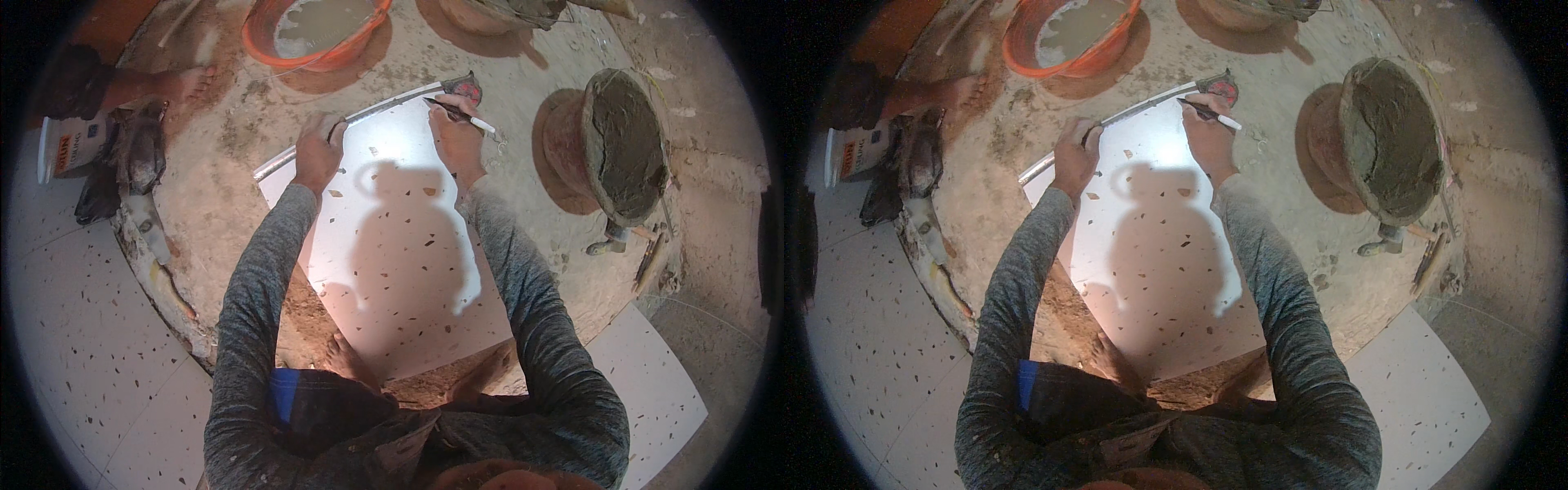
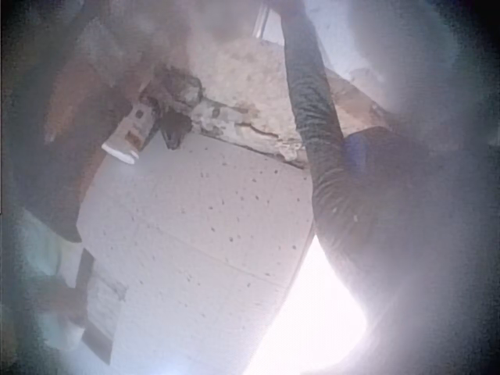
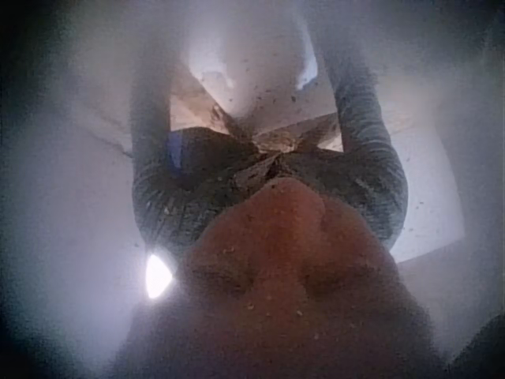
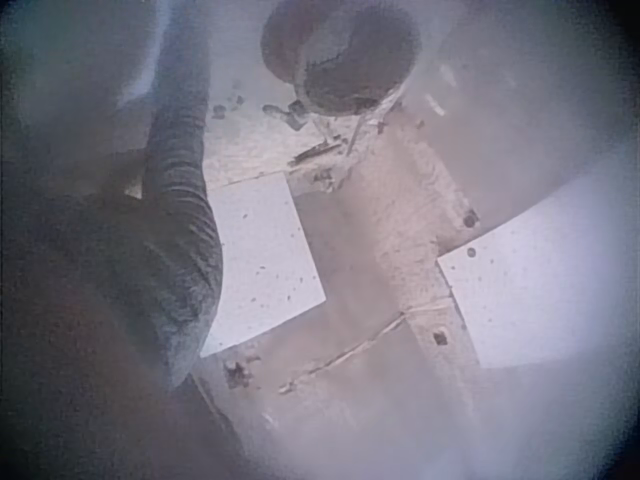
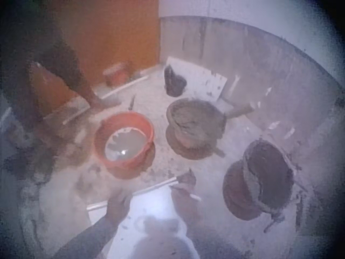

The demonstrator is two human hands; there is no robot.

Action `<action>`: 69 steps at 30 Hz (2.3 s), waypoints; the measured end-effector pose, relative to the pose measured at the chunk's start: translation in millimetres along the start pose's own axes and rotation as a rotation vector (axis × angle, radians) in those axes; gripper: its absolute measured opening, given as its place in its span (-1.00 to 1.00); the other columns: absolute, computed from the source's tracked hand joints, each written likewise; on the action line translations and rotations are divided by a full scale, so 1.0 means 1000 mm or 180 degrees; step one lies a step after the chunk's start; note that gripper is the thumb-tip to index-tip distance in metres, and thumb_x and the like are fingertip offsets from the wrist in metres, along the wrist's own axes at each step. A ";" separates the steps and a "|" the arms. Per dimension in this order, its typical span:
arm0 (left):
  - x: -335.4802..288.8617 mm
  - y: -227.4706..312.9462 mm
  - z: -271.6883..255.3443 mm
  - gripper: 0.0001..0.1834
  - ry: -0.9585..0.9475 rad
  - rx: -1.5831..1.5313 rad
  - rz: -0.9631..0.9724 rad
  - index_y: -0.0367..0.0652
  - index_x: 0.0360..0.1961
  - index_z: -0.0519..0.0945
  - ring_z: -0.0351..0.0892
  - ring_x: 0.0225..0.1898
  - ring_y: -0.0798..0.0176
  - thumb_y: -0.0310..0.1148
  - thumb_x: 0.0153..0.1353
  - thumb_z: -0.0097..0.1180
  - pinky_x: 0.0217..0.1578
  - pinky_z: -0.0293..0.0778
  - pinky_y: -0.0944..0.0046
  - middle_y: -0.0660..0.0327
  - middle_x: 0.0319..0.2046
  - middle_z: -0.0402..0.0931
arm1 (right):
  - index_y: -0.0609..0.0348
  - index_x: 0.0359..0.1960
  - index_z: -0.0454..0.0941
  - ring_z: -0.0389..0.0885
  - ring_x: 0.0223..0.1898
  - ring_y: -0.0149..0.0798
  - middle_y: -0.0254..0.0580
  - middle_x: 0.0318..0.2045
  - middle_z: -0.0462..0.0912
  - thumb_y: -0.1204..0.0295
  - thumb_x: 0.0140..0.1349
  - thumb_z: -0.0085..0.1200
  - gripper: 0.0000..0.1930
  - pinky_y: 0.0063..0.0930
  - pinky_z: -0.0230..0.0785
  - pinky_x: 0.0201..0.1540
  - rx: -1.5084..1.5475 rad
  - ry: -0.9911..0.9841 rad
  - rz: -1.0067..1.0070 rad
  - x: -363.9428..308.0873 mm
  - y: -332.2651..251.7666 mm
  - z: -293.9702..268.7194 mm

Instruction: The person measures a wall section with a tape measure and marks a white speckled tile on the floor using a marker. They repeatedly measure the wall and the tile, transferring dimensions to ensure a proper fit for installation.

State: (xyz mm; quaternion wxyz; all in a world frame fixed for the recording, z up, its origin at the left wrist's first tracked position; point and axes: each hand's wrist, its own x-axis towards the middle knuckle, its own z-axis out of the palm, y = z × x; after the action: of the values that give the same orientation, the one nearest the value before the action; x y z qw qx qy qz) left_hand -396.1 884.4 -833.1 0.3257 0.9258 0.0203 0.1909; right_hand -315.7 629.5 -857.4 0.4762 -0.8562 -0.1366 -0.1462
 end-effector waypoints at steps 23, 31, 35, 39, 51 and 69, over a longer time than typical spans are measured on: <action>-0.001 0.000 -0.002 -0.85 0.0023 -0.0021 -0.0044 -0.25 -0.23 0.64 0.59 -0.22 -0.04 -0.42 0.24 0.17 -0.15 0.50 0.12 0.02 -0.25 0.57 | 0.12 -0.28 0.61 0.59 -0.14 -0.37 -0.26 -0.17 0.57 0.64 0.14 0.18 -0.85 -0.52 0.55 -0.16 0.0599 0.0132 0.0350 0.005 -0.028 0.002; -0.001 0.001 -0.002 -0.85 -0.0114 -0.0128 -0.0224 -0.22 -0.22 0.63 0.54 -0.11 -0.09 -0.37 0.26 0.16 -0.04 0.46 0.05 0.04 -0.20 0.57 | 0.14 -0.30 0.60 0.57 -0.21 -0.41 -0.25 -0.20 0.57 0.67 0.13 0.18 -0.84 -0.56 0.51 -0.26 0.0905 0.0303 0.0335 0.004 -0.026 0.007; -0.002 0.000 -0.002 -0.85 -0.0126 -0.0103 -0.0300 -0.22 -0.22 0.63 0.54 -0.11 -0.09 -0.38 0.26 0.15 -0.05 0.46 0.05 0.04 -0.21 0.57 | 0.14 -0.30 0.60 0.55 -0.24 -0.44 -0.26 -0.22 0.57 0.67 0.13 0.17 -0.85 -0.57 0.45 -0.30 0.0686 0.0240 0.0288 0.006 -0.030 0.004; -0.002 0.003 -0.002 -0.85 -0.0115 -0.0150 -0.0273 -0.21 -0.21 0.63 0.55 -0.12 -0.09 -0.38 0.26 0.15 -0.06 0.46 0.05 0.04 -0.22 0.57 | 0.13 -0.32 0.59 0.54 -0.27 -0.44 -0.29 -0.28 0.58 0.68 0.10 0.16 -0.84 -0.56 0.42 -0.30 0.0650 0.0357 -0.0031 0.005 -0.019 0.007; -0.003 0.001 -0.001 -0.86 0.0048 -0.0054 -0.0106 -0.24 -0.24 0.64 0.60 -0.22 -0.04 -0.40 0.25 0.17 -0.15 0.51 0.11 0.03 -0.25 0.58 | 0.11 -0.36 0.56 0.57 -0.25 -0.32 -0.24 -0.29 0.58 0.63 0.09 0.15 -0.87 -0.43 0.47 -0.27 0.0494 0.0283 0.0194 0.004 -0.020 0.009; -0.002 0.004 -0.003 -0.84 -0.0136 -0.0097 -0.0291 -0.21 -0.21 0.62 0.52 -0.11 -0.11 -0.35 0.28 0.14 -0.06 0.44 0.01 0.03 -0.23 0.56 | 0.23 -0.26 0.60 0.60 -0.42 -0.42 -0.27 -0.42 0.66 0.55 0.15 0.19 -0.88 -0.53 0.46 -0.31 0.1076 0.0303 0.1068 0.009 -0.022 0.016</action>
State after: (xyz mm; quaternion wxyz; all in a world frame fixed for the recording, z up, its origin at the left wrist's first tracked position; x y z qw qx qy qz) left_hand -399.9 882.9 -829.1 0.3485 0.9227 0.0527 0.1563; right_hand -313.4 655.1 -844.5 0.6362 -0.7673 0.0076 -0.0802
